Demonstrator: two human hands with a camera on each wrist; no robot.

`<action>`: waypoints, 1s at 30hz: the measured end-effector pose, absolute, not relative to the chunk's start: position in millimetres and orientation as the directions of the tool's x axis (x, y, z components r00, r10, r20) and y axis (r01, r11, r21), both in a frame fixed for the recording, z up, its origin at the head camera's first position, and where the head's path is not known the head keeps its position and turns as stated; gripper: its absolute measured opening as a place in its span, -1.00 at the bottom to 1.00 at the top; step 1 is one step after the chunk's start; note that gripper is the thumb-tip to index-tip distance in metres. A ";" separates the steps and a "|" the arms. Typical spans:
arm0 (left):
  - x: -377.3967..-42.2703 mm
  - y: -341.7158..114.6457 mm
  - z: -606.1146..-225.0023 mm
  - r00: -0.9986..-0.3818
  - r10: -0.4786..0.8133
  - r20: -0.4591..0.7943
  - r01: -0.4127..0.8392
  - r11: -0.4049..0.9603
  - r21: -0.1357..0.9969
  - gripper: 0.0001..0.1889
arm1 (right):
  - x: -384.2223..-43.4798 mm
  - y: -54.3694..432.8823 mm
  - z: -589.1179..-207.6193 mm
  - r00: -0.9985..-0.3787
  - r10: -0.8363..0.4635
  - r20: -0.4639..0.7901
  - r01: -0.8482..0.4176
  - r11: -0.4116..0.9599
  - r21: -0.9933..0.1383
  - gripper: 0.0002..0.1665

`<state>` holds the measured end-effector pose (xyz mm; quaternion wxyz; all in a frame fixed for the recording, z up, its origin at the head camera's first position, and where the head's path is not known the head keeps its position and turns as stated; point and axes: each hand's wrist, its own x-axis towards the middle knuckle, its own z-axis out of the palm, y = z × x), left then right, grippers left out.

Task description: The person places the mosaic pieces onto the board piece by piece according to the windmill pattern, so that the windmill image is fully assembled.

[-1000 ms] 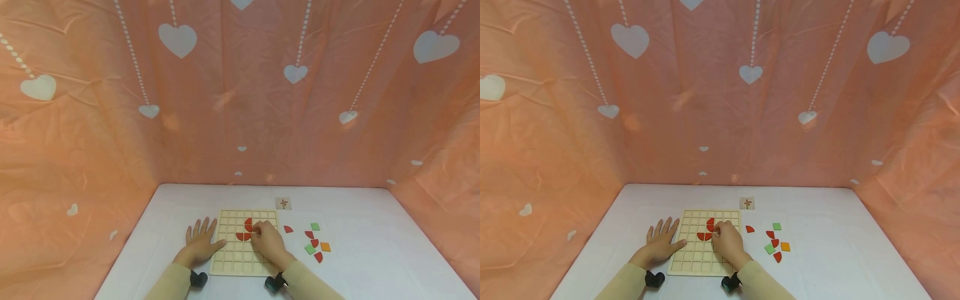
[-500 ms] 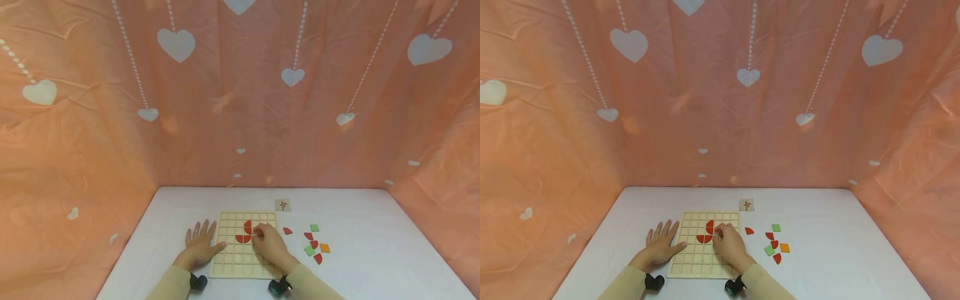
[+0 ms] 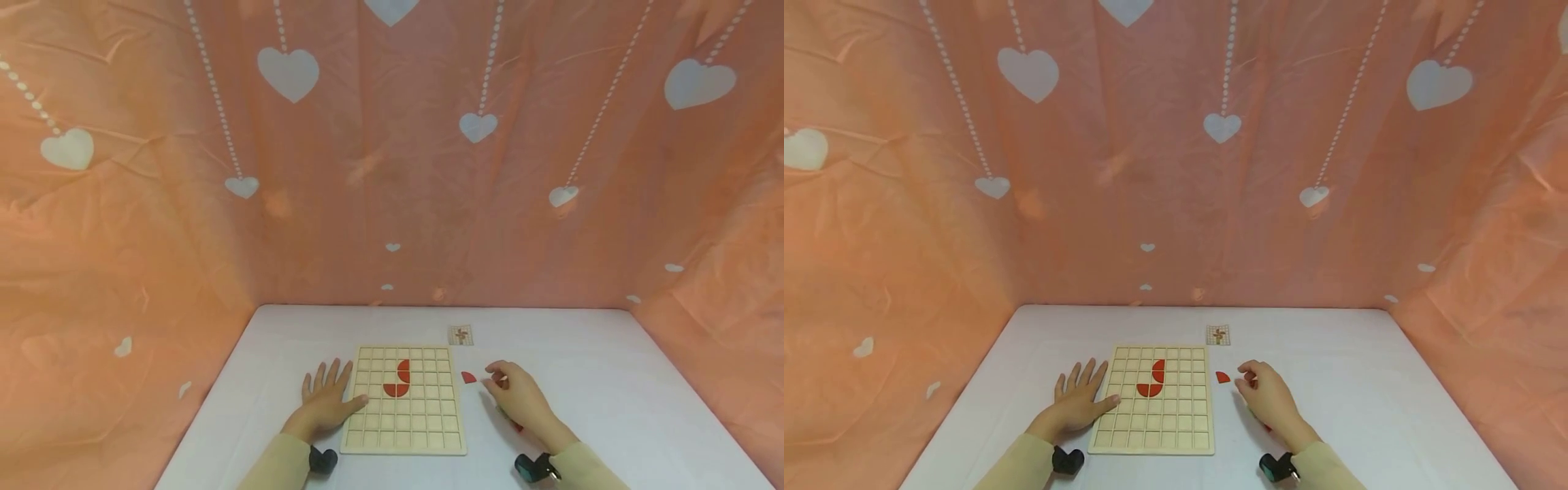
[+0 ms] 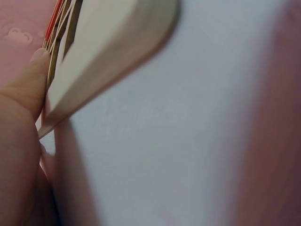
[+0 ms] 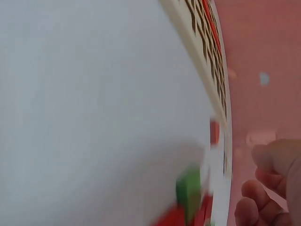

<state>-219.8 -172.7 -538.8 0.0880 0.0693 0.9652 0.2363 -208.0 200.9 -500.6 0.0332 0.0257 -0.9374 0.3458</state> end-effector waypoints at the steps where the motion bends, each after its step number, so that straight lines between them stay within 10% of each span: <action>1: -218.9 -172.9 -537.6 -0.975 0.177 -0.138 0.091 0.875 0.476 -0.01 | -207.5 206.9 -500.0 -0.997 -0.023 0.070 -0.063 0.762 -0.644 -0.71; 30: -223.2 -174.2 -544.1 -0.976 0.176 -0.126 0.100 0.882 0.461 -0.01 | -225.1 194.1 -514.8 -0.998 -0.041 0.040 -0.057 0.778 -0.625 -0.68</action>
